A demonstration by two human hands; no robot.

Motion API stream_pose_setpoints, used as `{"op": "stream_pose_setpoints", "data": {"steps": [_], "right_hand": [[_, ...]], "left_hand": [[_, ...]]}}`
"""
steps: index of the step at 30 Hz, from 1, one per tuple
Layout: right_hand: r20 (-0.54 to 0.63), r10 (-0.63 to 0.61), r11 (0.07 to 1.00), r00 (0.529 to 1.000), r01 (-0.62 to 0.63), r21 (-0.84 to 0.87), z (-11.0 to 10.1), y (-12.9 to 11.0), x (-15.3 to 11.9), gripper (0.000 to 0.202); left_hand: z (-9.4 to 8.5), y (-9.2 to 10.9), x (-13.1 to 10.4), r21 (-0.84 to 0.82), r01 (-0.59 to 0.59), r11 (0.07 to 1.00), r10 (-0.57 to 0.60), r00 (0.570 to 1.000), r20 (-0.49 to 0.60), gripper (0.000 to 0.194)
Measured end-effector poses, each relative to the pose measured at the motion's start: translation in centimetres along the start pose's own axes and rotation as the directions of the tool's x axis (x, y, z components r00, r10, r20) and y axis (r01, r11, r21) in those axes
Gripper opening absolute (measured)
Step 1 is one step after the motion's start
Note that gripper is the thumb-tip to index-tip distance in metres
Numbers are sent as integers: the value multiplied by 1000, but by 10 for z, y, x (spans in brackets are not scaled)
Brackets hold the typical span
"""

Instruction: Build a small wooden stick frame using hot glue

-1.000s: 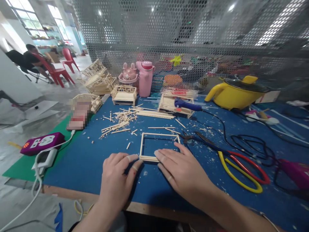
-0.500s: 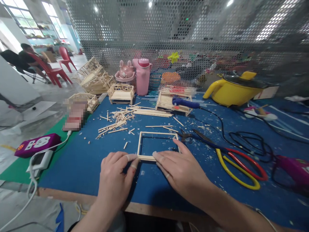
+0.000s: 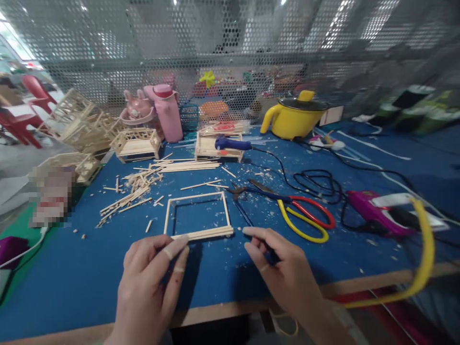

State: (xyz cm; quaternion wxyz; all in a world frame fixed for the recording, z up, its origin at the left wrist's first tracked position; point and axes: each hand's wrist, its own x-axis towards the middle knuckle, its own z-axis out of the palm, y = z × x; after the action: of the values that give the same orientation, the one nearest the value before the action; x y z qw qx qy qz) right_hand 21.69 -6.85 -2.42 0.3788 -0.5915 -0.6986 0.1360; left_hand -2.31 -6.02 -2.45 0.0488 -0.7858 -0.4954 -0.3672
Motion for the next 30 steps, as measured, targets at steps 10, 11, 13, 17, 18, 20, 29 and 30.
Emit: {"op": "stream_pose_setpoints", "data": {"steps": [10,11,13,17,18,20,29,30], "right_hand": [[-53,-140,987,989,136,-80,20,1,-7,31],[-53,-159,983,986,153,-99,20,1,-8,32],[-42,-182,977,982,176,-121,21,2,-9,34],[7,-197,972,980,196,-132,21,1,-8,34],[15,-197,971,980,198,-133,21,1,-8,34],[27,-191,972,981,193,-134,22,1,-7,34],[-33,-144,984,989,140,-110,21,-1,-9,34],[-28,-150,983,988,146,-114,21,-1,-9,35]], "left_hand": [[36,28,1,250,-273,929,196,935,294,46],[37,30,0,278,-291,915,205,931,301,46],[38,31,-2,310,-324,894,227,923,311,48],[38,29,0,325,-355,877,246,911,330,52],[38,28,1,323,-357,876,248,910,333,52],[38,27,3,313,-360,879,254,909,331,51],[38,28,4,292,-358,887,253,905,343,53],[37,28,4,292,-358,887,252,904,344,52]]}}
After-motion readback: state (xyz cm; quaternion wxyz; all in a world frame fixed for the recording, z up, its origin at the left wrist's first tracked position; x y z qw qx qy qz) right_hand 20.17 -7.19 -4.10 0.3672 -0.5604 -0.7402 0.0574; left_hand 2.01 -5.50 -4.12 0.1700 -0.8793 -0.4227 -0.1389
